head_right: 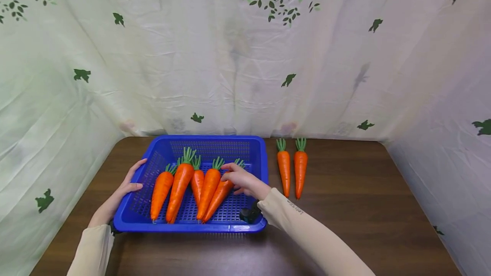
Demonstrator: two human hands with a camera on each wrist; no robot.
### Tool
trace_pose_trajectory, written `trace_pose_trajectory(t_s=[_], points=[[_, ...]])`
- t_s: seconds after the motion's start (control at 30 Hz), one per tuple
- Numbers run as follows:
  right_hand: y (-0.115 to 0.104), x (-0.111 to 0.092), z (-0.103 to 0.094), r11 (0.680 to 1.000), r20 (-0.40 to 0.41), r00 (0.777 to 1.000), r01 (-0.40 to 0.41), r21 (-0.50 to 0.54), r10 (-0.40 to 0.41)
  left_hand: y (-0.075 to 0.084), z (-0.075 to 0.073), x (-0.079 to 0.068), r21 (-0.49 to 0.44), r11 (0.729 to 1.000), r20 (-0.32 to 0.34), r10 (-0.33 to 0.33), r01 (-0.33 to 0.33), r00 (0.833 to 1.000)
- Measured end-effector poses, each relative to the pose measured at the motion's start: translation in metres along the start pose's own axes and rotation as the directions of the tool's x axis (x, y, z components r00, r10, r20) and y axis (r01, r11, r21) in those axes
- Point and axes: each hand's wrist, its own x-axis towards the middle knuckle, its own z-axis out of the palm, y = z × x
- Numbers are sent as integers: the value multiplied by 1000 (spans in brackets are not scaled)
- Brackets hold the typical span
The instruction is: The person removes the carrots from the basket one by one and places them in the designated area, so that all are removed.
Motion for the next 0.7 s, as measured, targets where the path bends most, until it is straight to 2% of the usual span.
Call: trace_pose_trajectory(t_s=[0.2,0.47,0.7], points=[[0,1,3,999,-3,1000,18,-34,-18,-1,-1,-2,38,999,-17,33,-32,999],[2,1,2,997,-65,996,63,-46,-66,-1,1,-2,26,999,-23,39,-39,999],[3,0,-1,989,-122,983,126,-72,-135,-1,2,0,29,999,-33,40,-39,999]])
